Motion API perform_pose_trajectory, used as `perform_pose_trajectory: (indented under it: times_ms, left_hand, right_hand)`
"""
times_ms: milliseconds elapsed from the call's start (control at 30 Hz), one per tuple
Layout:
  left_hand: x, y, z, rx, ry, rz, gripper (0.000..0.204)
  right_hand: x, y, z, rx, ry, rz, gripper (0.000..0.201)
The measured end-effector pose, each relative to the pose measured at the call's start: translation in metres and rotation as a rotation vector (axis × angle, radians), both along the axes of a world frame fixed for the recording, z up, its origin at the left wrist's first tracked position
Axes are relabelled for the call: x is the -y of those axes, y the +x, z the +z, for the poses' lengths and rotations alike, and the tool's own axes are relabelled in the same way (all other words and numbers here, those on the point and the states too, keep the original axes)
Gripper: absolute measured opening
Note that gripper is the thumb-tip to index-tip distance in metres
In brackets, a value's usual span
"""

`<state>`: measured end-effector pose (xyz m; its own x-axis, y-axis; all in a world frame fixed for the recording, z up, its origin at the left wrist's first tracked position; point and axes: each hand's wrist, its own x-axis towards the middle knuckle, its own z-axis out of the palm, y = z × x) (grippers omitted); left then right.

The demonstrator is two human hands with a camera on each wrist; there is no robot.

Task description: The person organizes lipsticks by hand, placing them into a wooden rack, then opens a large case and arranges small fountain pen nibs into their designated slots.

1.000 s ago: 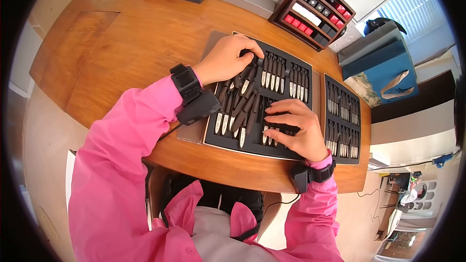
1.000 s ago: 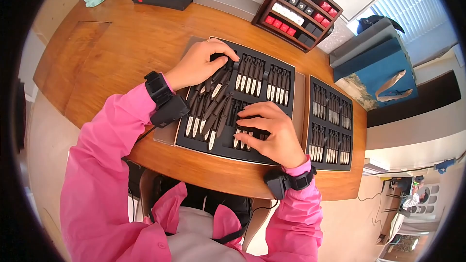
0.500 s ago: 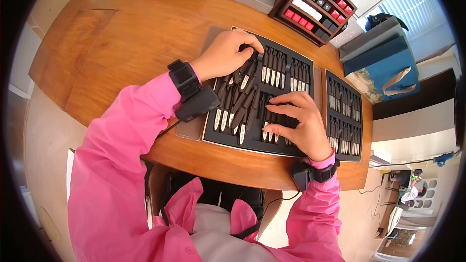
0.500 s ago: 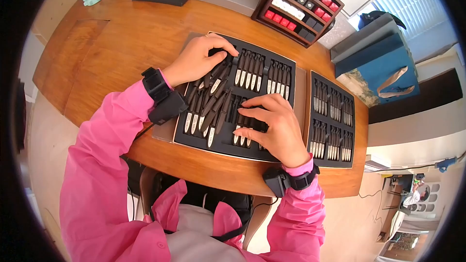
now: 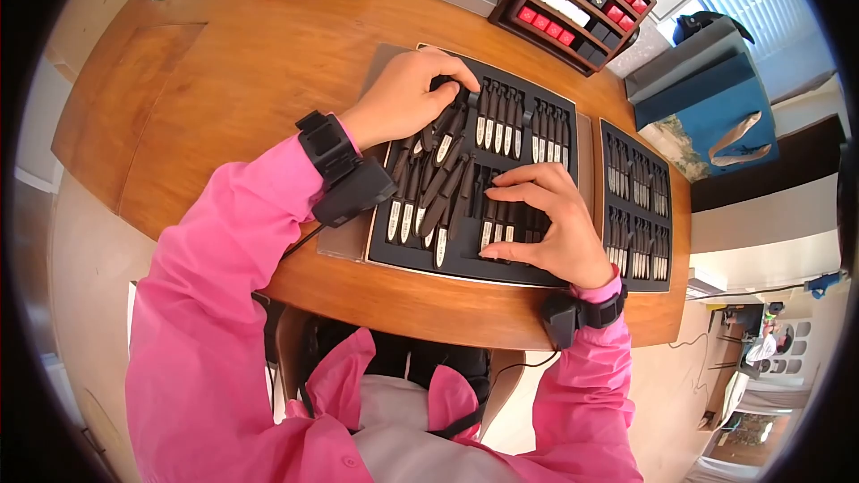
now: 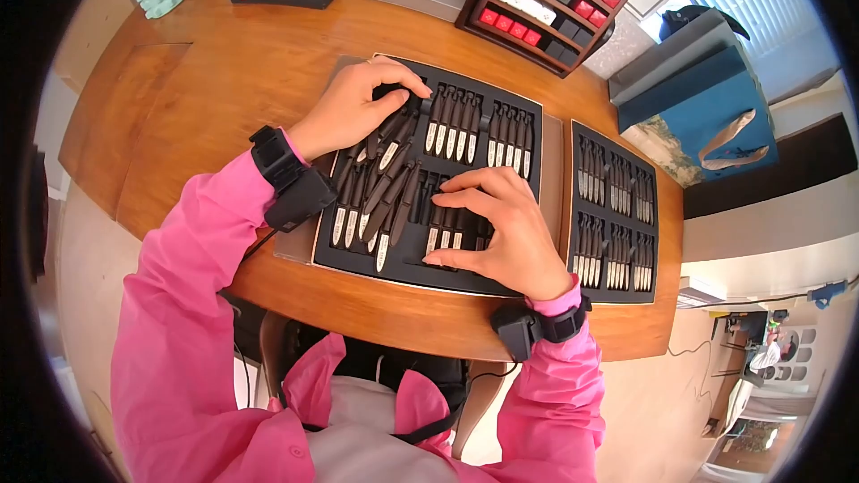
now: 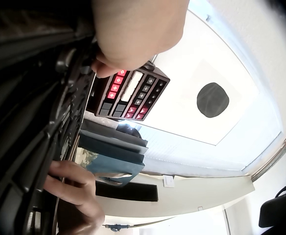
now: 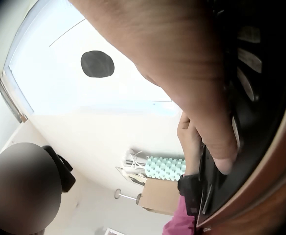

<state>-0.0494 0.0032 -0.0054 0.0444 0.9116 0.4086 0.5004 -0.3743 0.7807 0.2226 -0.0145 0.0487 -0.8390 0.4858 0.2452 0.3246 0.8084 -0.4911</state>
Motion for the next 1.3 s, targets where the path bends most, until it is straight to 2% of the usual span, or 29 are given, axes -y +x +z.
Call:
perform_pose_trajectory:
  times_ms: [33, 100, 467, 733, 767, 900, 967, 1300]
  left_hand:
    - [0.0, 0.0, 0.0, -0.001, 0.01, 0.0, 0.021]
    - [-0.001, 0.0, -0.001, 0.0, 0.008, -0.004, 0.021]
    - [-0.001, -0.001, -0.003, 0.009, 0.006, -0.004, 0.021]
    - [0.0, 0.0, 0.0, 0.003, -0.005, -0.005, 0.021]
    - [-0.004, 0.0, -0.008, 0.036, 0.106, -0.007, 0.02]
    - [-0.003, 0.0, -0.006, 0.054, 0.118, -0.02, 0.019]
    - [-0.001, 0.0, 0.0, -0.006, -0.009, 0.0, 0.021]
    - [0.0, 0.001, 0.0, -0.004, 0.021, 0.006, 0.021]
  right_hand:
    - [-0.001, 0.002, 0.0, -0.004, -0.001, -0.006, 0.054]
    - [-0.004, 0.007, 0.001, -0.099, -0.152, 0.0, 0.05]
    - [-0.005, 0.012, 0.008, 0.005, -0.179, -0.047, 0.045]
    - [-0.005, 0.012, 0.003, -0.045, -0.086, -0.001, 0.044]
    - [-0.003, 0.01, 0.002, -0.085, -0.06, -0.002, 0.038]
    - [-0.002, 0.005, 0.001, -0.117, -0.038, 0.069, 0.025]
    - [-0.006, 0.006, -0.003, -0.116, -0.004, 0.09, 0.026]
    - [0.003, -0.007, 0.007, -0.159, -0.004, 0.052, 0.029]
